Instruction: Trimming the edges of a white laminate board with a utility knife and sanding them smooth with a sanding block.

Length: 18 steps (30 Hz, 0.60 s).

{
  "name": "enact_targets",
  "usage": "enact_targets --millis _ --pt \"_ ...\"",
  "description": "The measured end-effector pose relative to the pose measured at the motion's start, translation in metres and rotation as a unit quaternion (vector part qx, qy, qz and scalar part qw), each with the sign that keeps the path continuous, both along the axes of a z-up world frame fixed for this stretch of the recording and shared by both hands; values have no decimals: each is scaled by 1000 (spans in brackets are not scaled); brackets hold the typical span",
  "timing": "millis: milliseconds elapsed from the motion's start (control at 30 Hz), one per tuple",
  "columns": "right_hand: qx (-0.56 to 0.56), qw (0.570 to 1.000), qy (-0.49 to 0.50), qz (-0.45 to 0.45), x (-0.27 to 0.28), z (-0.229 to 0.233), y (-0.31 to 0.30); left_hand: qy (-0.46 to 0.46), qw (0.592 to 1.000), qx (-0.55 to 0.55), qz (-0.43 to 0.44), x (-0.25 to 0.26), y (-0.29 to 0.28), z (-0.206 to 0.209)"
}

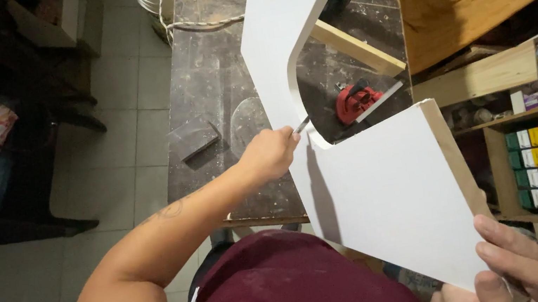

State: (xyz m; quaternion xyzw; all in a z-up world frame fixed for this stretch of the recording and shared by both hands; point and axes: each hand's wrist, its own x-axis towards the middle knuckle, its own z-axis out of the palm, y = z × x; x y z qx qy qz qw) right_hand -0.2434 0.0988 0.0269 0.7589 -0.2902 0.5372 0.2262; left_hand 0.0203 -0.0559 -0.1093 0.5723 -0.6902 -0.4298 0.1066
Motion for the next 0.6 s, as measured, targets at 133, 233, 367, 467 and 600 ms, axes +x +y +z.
enact_targets --millis 133,233,367,467,600 --pt "53 998 -9 -33 1 1 4 23 999 23 -1 -13 16 8" --pt "42 999 -16 -28 -4 -3 4 97 994 41 -6 -11 35 30" --pt "24 998 -39 -38 6 -2 0 156 977 141 39 1 30 73" --pt "41 999 -13 -30 -2 -4 4 179 960 206 61 -7 27 69" --pt "25 999 -32 -27 -2 -2 8 206 956 200 62 -11 43 105"
